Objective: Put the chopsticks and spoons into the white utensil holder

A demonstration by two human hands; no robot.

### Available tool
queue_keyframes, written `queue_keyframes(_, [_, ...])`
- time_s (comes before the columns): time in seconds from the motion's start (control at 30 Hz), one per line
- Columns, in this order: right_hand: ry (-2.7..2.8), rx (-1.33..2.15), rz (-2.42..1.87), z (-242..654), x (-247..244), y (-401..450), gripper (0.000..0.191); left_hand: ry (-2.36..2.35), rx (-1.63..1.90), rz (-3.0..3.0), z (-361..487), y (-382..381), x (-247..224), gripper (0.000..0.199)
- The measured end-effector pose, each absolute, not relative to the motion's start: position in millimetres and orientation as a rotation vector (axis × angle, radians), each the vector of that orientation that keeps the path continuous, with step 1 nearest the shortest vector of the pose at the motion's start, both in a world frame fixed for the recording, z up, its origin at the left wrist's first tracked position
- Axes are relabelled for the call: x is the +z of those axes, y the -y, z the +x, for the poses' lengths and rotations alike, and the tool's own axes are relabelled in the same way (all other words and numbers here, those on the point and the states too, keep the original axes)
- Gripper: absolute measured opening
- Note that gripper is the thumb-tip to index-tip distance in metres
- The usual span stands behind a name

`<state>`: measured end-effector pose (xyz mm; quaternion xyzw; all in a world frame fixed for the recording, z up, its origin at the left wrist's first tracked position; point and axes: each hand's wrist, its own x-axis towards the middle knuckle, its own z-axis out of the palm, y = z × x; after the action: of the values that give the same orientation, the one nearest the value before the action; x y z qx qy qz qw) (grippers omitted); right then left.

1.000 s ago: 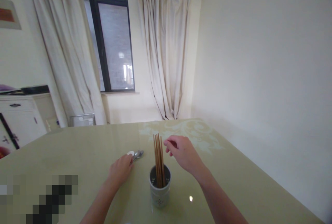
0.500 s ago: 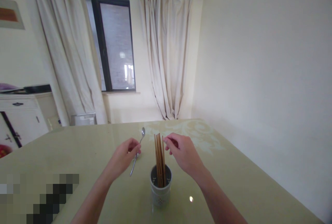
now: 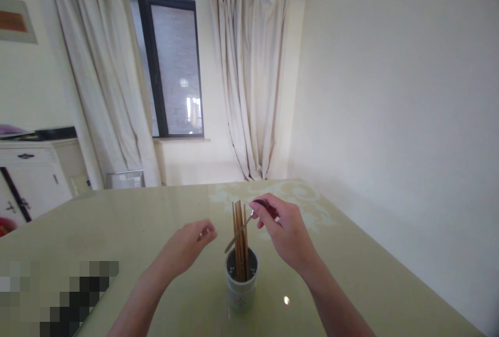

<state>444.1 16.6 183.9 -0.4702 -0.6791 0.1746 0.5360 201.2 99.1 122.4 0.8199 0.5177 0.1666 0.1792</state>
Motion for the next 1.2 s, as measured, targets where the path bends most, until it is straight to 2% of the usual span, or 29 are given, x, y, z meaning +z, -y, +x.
queue_keyframes(0.07, [1.669,0.413,-1.177,447.1,182.5,-18.2,0.018,-1.816,0.102,2.344,190.0,-110.8,101.9,0.020])
queue_keyframes(0.13, [1.754,0.416,-1.245,447.2,178.5,-21.6,0.019,-2.010,-0.131,2.300,184.1,-118.3,84.3,0.025])
queue_keyframes(0.23, [1.868,0.438,-1.338,442.8,170.1,-27.7,0.020,-2.069,-0.201,2.260,183.7,-122.7,67.5,0.032])
queue_keyframes(0.37, [1.920,0.461,-1.413,437.1,161.1,-32.7,0.017,-2.066,-0.175,2.281,183.9,-125.6,57.4,0.030])
queue_keyframes(0.5, [1.938,0.402,-1.451,438.4,159.6,-33.8,0.016,-1.954,-0.027,2.302,179.0,-133.7,53.9,0.020])
queue_keyframes(0.63, [1.913,0.346,-1.439,442.1,162.4,-34.8,0.021,-1.647,0.443,2.220,179.0,-141.7,66.8,0.013])
queue_keyframes(0.8, [1.755,0.409,-1.284,437.8,164.5,-34.6,0.016,-1.165,1.001,1.931,190.6,-127.5,107.8,0.032])
queue_keyframes(0.87, [1.684,0.495,-1.171,433.8,165.5,-32.8,0.022,-0.997,1.027,1.900,197.6,-113.4,123.8,0.035])
queue_keyframes(1.0, [1.612,0.539,-1.033,430.3,169.7,-27.1,0.018,-0.826,0.908,1.915,211.9,-86.9,144.4,0.029])
queue_keyframes(1.2, [1.611,0.401,-1.142,447.1,177.2,-24.2,0.018,-0.984,0.789,2.119,206.5,-99.1,133.3,0.042])
